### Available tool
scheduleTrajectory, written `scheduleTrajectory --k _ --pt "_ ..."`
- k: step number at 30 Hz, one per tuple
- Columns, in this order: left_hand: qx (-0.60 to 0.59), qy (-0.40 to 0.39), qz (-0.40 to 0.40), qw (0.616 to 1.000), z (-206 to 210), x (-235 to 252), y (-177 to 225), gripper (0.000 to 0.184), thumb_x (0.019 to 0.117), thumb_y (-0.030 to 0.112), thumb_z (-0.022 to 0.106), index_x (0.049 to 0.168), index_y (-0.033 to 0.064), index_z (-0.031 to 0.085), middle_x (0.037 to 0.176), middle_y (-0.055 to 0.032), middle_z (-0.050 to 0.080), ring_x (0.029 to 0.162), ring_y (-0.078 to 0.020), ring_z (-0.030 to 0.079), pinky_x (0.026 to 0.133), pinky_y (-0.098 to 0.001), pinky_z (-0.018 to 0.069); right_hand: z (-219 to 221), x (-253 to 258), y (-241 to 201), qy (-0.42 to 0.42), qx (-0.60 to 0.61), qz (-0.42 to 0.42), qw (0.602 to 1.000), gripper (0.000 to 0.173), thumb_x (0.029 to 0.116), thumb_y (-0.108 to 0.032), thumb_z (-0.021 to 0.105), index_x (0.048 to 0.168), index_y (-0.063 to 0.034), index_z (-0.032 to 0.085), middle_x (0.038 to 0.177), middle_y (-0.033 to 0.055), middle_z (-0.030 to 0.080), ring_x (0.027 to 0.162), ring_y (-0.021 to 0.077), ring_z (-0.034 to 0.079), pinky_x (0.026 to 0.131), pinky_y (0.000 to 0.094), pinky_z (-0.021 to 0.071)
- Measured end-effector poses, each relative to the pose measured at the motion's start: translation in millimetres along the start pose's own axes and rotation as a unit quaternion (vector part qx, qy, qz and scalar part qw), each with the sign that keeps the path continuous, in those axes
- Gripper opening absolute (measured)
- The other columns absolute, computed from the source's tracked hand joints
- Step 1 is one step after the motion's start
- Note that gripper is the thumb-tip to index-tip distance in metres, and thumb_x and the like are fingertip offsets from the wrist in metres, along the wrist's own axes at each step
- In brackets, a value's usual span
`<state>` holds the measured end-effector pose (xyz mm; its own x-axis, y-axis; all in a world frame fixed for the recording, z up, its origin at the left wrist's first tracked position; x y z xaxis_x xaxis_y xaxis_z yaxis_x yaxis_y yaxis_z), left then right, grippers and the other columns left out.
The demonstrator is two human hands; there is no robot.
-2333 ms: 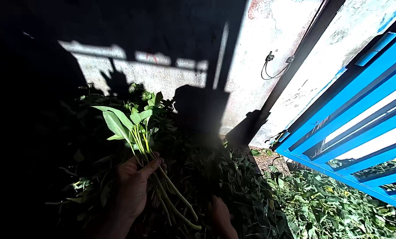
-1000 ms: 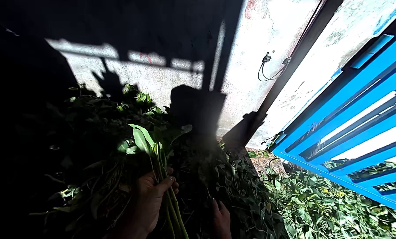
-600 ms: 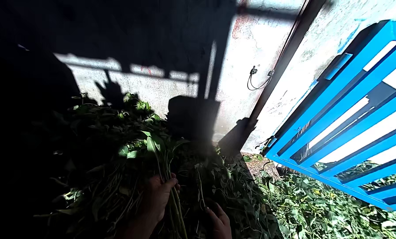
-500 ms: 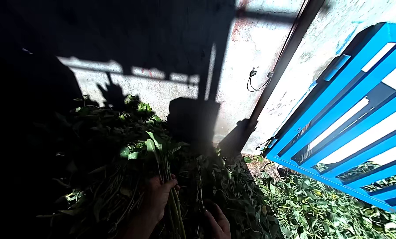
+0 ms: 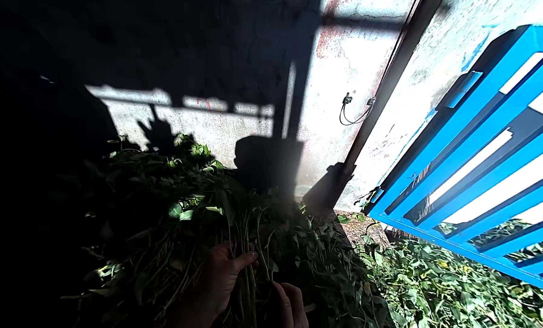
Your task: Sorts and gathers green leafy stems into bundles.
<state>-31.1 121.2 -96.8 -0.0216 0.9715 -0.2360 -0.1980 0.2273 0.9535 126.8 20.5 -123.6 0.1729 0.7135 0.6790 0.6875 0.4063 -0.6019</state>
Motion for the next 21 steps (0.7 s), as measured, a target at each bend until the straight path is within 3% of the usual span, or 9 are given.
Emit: scheduleTrajectory --k 5,11,13,14,16,17,19,21 --pt "0.041 0.004 0.022 0.999 1.3 0.3 -2.8 0.014 0.0838 -0.007 0.076 0.095 -0.0056 0.067 0.086 -0.0171 0.073 0.074 -0.0269 0.074 0.069 -0.0385 0.0647 4.0 -0.5 -11.8 -0.015 -0.022 -0.059 0.998 0.023 0.0952 -0.005 0.058 0.112 -0.0017 0.074 0.097 0.0138 0.067 0.093 0.0194 0.067 0.087 0.0261 0.0572" --pt "0.099 -0.009 0.041 0.994 2.1 1.3 3.4 0.017 0.0811 -0.002 0.081 0.093 -0.0016 0.07 0.086 -0.0133 0.073 0.078 -0.0224 0.073 0.072 -0.0351 0.0635 6.8 0.2 -9.5 -0.03 -0.009 -0.072 0.997 0.022 0.0943 -0.005 0.059 0.11 -0.0036 0.075 0.098 0.0128 0.067 0.094 0.02 0.067 0.087 0.027 0.0572" --pt "0.112 -0.009 0.035 0.993 1.8 2.6 4.2 0.015 0.0817 -0.003 0.08 0.093 -0.0008 0.07 0.086 -0.0122 0.073 0.076 -0.021 0.073 0.072 -0.0343 0.0631 8.3 3.0 -5.8 -0.046 0.034 -0.015 0.998 0.024 0.0937 -0.01 0.064 0.113 0.0025 0.072 0.103 0.018 0.068 0.095 0.0202 0.069 0.085 0.0276 0.0592" --pt "0.113 -0.014 0.031 0.993 2.5 2.6 5.5 0.015 0.0822 -0.003 0.079 0.094 -0.0007 0.07 0.086 -0.0118 0.073 0.077 -0.0206 0.073 0.072 -0.0342 0.0634 12.3 4.7 -1.1 -0.069 0.08 0.052 0.993 0.036 0.0941 -0.016 0.068 0.12 0.0085 0.066 0.11 0.0214 0.066 0.095 0.0197 0.069 0.082 0.0291 0.0605" --pt "0.11 -0.031 0.022 0.993 5.2 1.4 6.2 0.016 0.0825 -0.003 0.079 0.095 -0.0004 0.07 0.088 -0.0113 0.074 0.079 -0.0195 0.073 0.074 -0.0333 0.0627 26.0 5.5 10.6 -0.136 0.186 0.232 0.945 0.061 0.0958 -0.03 0.069 0.138 0.0099 0.053 0.118 0.0179 0.067 0.096 0.0185 0.07 0.082 0.0359 0.0612" --pt "0.11 -0.042 0.02 0.993 7.2 0.2 5.7 0.016 0.0825 -0.003 0.079 0.096 -0.0003 0.071 0.089 -0.0108 0.074 0.081 -0.0186 0.073 0.076 -0.0324 0.0621 32.7 5.8 14.6 -0.156 0.242 0.312 0.905 0.06 0.0964 -0.034 0.068 0.14 0.0058 0.053 0.111 0.0131 0.07 0.09 0.0162 0.07 0.079 0.036 0.0603" --pt "0.123 -0.055 0.022 0.991 9.6 -0.7 5.3 0.015 0.0825 -0.002 0.079 0.095 0.0006 0.071 0.089 -0.0093 0.074 0.081 -0.0168 0.072 0.077 -0.0313 0.0615 43.0 9.3 15.7 -0.139 0.372 0.428 0.812 0.037 0.0996 -0.023 0.066 0.126 0.0035 0.063 0.09 0.0111 0.071 0.073 0.0144 0.066 0.067 0.0318 0.0571" --pt "0.124 -0.052 0.028 0.991 8.0 -0.9 5.3 0.014 0.0821 -0.003 0.078 0.094 0.0007 0.071 0.087 -0.0089 0.074 0.08 -0.0163 0.072 0.076 -0.031 0.0613 49.8 10.0 15.4 -0.087 0.452 0.48 0.747 0.026 0.0994 -0.009 0.065 0.12 0.0061 0.066 0.091 0.015 0.072 0.077 0.0179 0.069 0.072 0.034 0.0604"
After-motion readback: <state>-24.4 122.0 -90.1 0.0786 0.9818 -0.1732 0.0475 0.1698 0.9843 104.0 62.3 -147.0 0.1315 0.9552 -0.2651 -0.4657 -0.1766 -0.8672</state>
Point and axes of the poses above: each hand's wrist, its own x-axis towards the middle knuckle, its own z-axis out of the palm, y = z × x, the point moved 8 cm from there along x, towards the middle knuckle
